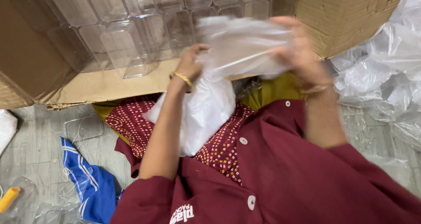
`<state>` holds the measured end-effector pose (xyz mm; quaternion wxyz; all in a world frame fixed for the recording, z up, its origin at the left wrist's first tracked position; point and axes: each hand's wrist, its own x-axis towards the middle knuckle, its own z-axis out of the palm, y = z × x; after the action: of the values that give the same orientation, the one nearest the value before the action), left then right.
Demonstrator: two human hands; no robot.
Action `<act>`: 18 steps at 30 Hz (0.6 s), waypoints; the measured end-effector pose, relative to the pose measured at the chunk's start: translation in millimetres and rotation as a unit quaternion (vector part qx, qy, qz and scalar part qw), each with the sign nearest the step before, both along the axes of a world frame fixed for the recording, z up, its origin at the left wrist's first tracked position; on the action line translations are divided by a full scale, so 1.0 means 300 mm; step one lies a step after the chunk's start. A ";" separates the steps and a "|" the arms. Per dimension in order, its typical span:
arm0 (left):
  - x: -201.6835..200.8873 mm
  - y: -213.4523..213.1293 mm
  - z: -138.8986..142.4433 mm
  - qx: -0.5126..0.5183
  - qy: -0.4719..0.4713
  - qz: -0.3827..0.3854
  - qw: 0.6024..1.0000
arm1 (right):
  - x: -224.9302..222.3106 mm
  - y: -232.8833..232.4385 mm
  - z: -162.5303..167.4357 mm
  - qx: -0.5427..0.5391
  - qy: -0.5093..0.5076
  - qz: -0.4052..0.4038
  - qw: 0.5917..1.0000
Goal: The person sits on the floor in front of an open cardboard box and packs clear plastic containers into white plastic bags one at a time, then places each bagged container back into the box. They open a bag, insert a container, and set the filled bag aside with the others.
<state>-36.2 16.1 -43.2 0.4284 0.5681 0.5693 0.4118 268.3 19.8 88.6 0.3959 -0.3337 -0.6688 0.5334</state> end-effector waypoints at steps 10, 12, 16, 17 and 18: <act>-0.116 -0.006 0.046 0.002 -0.053 0.093 0.994 | 0.979 -0.091 -0.273 -0.317 -0.230 -0.410 0.824; -0.112 0.010 0.045 0.037 -0.044 0.100 0.993 | 1.029 -0.076 -0.373 -0.350 -0.286 -0.443 0.775; -0.084 0.020 0.063 0.118 0.095 0.158 0.976 | 1.007 -0.047 -0.424 0.021 -0.485 -0.494 0.721; -0.074 0.020 0.073 0.120 0.151 0.183 0.964 | 0.976 -0.022 -0.408 0.231 -0.539 -0.452 0.673; -0.064 0.019 0.084 0.131 0.174 0.195 0.956 | 0.916 0.016 -0.377 0.299 -0.506 -0.465 0.662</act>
<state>-55.3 21.9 -17.9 0.1559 0.5602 0.6759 0.4528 543.2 24.7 -24.5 0.2716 -0.6838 -0.6471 -0.1997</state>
